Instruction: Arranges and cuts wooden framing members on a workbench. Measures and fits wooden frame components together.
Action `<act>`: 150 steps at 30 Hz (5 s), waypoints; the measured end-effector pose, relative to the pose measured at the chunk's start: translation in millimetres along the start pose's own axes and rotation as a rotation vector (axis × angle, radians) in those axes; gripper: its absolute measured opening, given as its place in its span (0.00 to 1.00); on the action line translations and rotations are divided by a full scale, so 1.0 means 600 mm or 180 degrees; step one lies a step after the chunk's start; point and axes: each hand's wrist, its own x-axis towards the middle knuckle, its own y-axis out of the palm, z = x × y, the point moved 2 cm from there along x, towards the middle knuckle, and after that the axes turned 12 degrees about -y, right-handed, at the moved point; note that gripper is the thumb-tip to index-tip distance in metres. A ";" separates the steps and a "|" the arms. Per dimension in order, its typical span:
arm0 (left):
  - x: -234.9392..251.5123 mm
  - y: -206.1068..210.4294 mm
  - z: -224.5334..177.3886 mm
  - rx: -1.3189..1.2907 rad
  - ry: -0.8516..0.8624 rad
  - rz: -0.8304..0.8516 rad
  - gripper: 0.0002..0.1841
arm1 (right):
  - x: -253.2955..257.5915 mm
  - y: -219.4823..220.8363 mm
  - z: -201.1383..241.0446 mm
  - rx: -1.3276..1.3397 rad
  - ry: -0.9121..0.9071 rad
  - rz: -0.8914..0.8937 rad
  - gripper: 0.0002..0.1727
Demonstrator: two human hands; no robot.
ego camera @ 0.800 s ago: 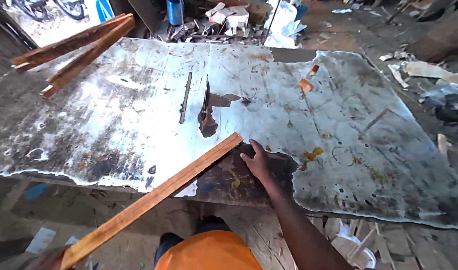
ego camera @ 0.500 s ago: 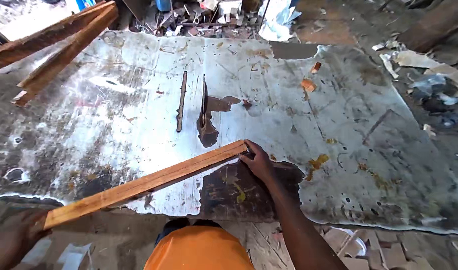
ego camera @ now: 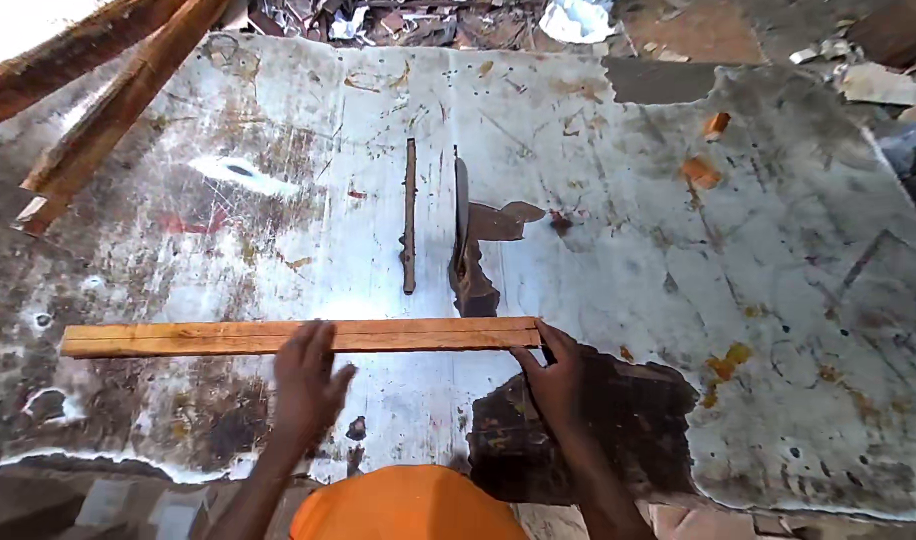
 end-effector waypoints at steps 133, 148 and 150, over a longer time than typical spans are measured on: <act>0.313 -0.012 0.053 0.0978 0.0694 -0.0095 0.46 | 0.170 0.141 0.064 0.0926 -0.0216 -0.0516 0.08; 0.315 -0.017 0.036 0.0917 0.0662 0.0015 0.42 | 0.180 0.143 0.064 0.0943 -0.0197 -0.0545 0.08; 0.311 -0.024 0.025 0.0861 0.0656 0.0127 0.40 | 0.183 0.143 0.064 0.0944 -0.0198 -0.0533 0.08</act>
